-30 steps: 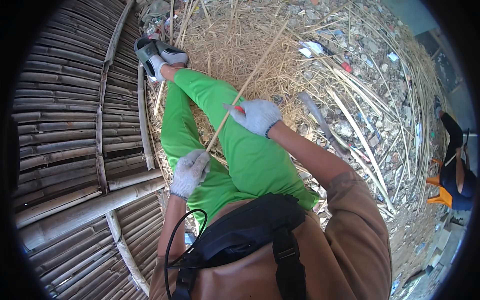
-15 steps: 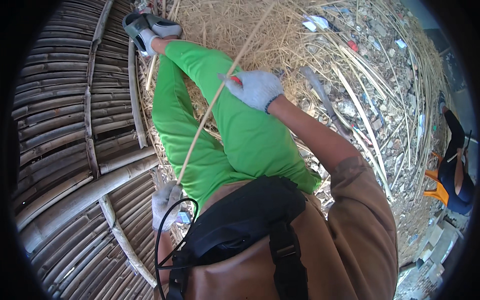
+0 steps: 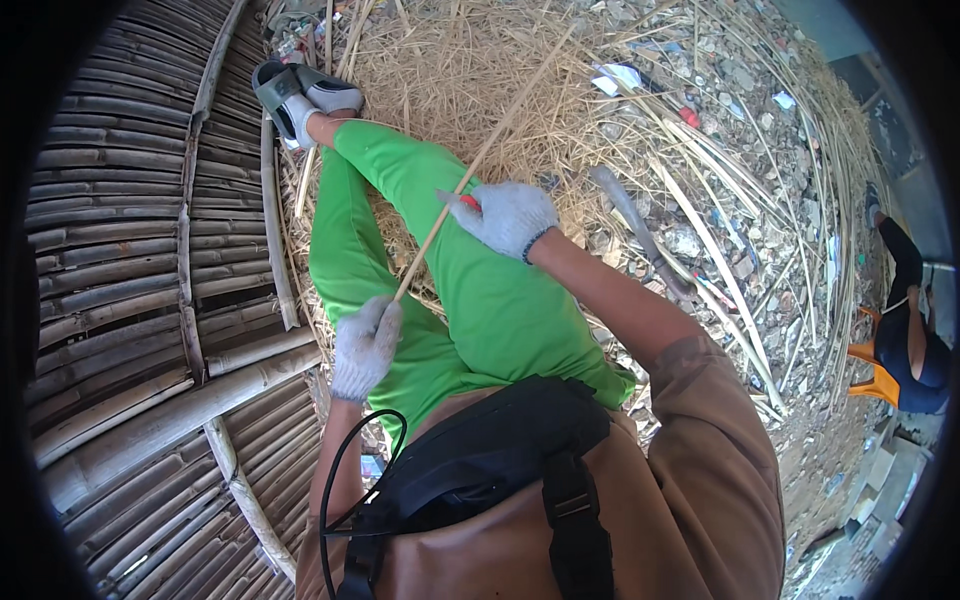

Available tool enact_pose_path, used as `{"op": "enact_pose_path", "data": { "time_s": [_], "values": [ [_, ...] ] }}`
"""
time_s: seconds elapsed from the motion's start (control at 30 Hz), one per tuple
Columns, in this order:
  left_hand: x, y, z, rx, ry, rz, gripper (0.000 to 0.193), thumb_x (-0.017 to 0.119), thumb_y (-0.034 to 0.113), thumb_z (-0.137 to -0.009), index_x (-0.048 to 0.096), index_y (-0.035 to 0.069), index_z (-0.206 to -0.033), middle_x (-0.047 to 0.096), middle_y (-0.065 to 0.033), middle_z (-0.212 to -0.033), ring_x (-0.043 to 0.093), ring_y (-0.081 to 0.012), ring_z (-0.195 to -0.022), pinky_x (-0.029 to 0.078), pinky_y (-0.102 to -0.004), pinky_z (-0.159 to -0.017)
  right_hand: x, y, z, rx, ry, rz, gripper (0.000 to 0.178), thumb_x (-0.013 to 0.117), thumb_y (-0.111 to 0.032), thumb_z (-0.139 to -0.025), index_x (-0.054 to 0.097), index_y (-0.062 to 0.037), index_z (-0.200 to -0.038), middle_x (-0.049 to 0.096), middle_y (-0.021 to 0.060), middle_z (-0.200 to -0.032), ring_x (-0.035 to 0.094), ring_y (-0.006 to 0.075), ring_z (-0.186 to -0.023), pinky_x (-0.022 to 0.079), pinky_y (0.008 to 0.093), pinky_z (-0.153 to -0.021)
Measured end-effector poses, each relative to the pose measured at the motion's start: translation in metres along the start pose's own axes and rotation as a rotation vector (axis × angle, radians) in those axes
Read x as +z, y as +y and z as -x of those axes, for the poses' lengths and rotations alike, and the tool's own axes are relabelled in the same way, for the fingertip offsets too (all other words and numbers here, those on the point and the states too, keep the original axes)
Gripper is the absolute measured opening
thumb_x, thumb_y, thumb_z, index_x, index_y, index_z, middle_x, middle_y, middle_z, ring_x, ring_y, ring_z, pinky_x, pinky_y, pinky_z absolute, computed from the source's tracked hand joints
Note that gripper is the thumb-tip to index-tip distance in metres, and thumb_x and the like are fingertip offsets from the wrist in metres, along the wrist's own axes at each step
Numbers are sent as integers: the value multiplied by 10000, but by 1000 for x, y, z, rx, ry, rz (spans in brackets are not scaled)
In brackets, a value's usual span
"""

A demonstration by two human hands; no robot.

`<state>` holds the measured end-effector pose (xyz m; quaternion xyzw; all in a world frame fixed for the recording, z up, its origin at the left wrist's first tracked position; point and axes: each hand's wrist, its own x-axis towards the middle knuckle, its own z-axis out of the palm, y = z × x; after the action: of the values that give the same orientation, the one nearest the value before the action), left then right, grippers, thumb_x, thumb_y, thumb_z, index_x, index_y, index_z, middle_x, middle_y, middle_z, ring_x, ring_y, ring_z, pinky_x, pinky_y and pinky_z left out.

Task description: The person uses a small red knife to shave or thin a long bamboo strip while holding it against their leg, rotating the strip and repeating the shaving motion along its length.

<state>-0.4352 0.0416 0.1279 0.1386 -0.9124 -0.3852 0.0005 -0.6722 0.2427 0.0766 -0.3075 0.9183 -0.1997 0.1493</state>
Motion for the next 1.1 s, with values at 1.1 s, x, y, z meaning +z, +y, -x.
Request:
{"op": "enact_pose_path", "data": {
  "time_s": [1.1],
  "values": [
    [-31,-25,105,-100,12,-168,187,628,142,-1135,736,-10,-1119,642,-231,-788,664,-356,-638,537,-451,-620,6,2,3,13,-17,-87,741,467,-721,-1101,775,-79,-896,766,243,-827,774,452,-795,618,578,-748]
  ]
}}
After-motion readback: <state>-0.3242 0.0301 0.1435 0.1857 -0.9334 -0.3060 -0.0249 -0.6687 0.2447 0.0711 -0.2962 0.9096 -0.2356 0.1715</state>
